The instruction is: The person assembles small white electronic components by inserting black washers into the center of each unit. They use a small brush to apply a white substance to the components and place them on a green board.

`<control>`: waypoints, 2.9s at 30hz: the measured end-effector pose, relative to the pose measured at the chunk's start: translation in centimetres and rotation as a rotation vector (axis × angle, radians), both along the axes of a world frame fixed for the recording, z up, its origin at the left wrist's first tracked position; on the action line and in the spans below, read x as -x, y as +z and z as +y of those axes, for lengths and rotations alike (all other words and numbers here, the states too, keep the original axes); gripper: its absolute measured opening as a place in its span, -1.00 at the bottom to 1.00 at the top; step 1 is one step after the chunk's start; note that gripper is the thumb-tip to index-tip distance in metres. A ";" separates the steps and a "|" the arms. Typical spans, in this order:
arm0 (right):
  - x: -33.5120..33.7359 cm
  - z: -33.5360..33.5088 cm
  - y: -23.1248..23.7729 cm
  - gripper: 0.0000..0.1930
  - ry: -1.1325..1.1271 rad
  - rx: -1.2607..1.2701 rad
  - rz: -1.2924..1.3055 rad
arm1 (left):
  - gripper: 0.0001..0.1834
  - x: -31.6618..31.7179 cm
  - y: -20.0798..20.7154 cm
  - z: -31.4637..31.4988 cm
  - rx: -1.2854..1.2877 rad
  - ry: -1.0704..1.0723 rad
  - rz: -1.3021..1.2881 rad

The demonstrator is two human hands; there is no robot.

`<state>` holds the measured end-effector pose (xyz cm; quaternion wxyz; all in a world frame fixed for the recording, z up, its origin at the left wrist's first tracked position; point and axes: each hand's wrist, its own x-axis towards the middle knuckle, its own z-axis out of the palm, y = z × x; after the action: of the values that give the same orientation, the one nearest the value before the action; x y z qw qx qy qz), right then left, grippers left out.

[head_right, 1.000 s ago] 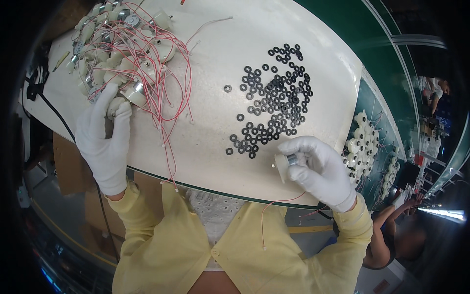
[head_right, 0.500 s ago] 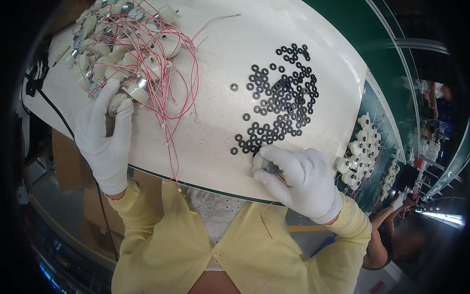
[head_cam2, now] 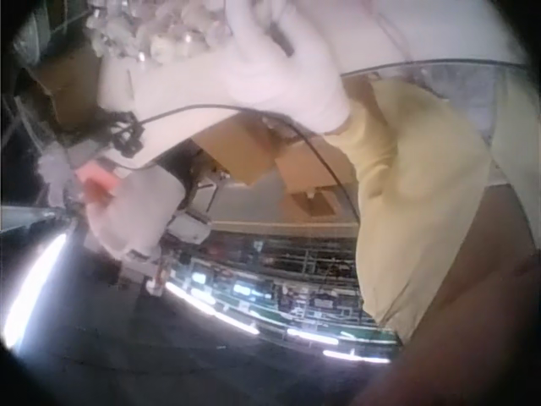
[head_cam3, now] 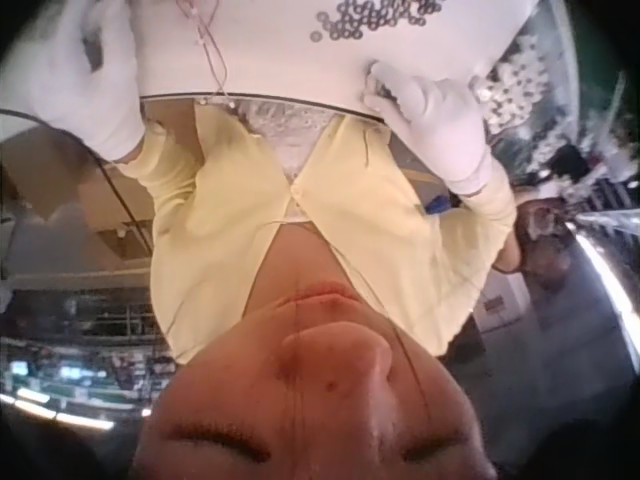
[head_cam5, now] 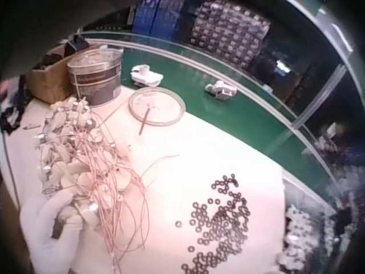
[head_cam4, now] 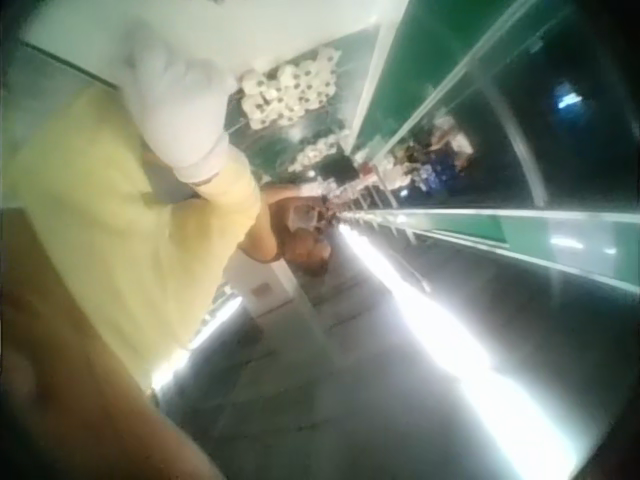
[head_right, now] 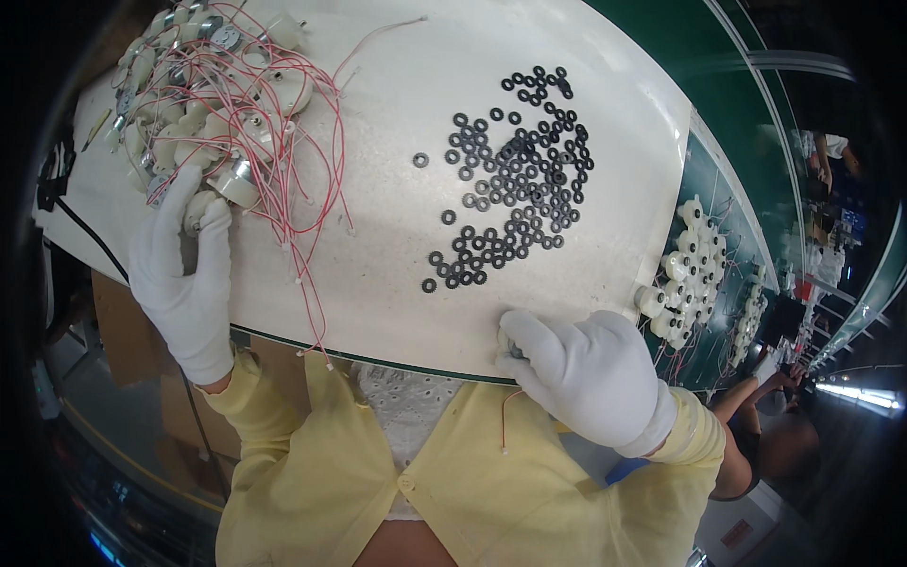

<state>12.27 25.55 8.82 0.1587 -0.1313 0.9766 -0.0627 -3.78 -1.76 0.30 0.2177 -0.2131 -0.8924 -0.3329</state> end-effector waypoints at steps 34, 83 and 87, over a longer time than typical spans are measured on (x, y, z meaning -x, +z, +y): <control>-9.9 6.8 2.8 -0.52 -1.063 1.381 0.010 | -0.60 -0.1 -0.3 -0.2 0.080 -0.057 -0.048; -15.6 14.2 -1.8 -0.52 -1.331 0.088 0.534 | -0.60 -0.1 0.3 -2.0 0.096 0.033 -0.139; -18.4 15.3 0.6 -0.62 -1.234 -0.011 0.605 | -0.60 0.4 1.5 -0.3 0.210 0.020 0.025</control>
<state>30.62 40.90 9.47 -0.1851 0.4380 0.8743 -0.0974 -4.17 -2.03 1.85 0.2085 -0.2301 -0.9217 -0.2327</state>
